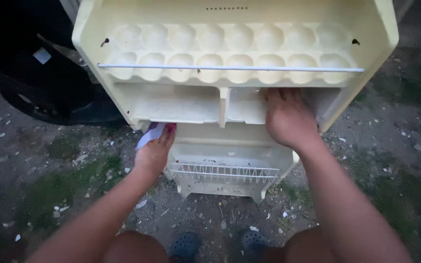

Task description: Wiping down the interior compartments and shelves of a detached refrigerator door with a cloth.

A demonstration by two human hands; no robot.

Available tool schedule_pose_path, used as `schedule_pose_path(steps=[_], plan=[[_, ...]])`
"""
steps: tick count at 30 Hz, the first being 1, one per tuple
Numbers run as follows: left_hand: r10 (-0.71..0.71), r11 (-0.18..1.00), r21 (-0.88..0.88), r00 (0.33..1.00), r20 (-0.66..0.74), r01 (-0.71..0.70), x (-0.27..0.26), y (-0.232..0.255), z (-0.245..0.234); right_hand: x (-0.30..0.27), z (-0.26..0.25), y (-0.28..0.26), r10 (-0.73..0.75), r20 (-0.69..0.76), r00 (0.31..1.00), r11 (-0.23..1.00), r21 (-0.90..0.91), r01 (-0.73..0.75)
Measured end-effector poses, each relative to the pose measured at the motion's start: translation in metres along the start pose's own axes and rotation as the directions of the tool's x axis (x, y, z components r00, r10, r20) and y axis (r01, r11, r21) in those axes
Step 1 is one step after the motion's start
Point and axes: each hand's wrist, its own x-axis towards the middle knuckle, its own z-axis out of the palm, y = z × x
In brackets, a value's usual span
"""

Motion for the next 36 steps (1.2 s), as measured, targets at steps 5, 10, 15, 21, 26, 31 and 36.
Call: schedule_pose_path(steps=[5,10,15,21,26,31,36], plan=[[-0.141,0.948,-0.255,0.970,0.196,0.189,0.004,-0.017,-0.024,-0.002,-0.003,0.002,0.042,0.016,0.999,0.999,-0.030,-0.042],[0.166,0.982,-0.112,0.981,0.099,-0.155,-0.006,0.007,0.048,-0.003,0.008,0.014,-0.087,-0.114,0.990,0.996,-0.037,0.083],[0.309,0.917,-0.322,0.928,0.209,-0.233,-0.003,0.012,0.018,-0.003,-0.001,0.002,0.002,-0.026,1.000,1.000,0.014,-0.002],[0.109,0.756,-0.654,0.990,0.092,-0.023,0.025,0.014,-0.017,-0.003,-0.007,-0.004,-0.005,-0.048,0.999,1.000,0.020,0.006],[0.216,0.686,-0.709,0.886,0.412,0.162,0.037,0.077,0.061,-0.004,-0.001,0.005,-0.005,-0.072,0.997,1.000,-0.003,0.005],[0.080,0.560,-0.646,0.742,0.666,0.519,0.057,0.074,0.037,-0.005,-0.003,-0.001,-0.020,-0.072,0.997,1.000,0.000,0.020],[0.072,0.546,-0.667,0.764,0.641,0.507,0.089,0.160,0.129,-0.004,0.002,0.005,-0.031,-0.065,0.997,0.998,-0.061,0.027]])
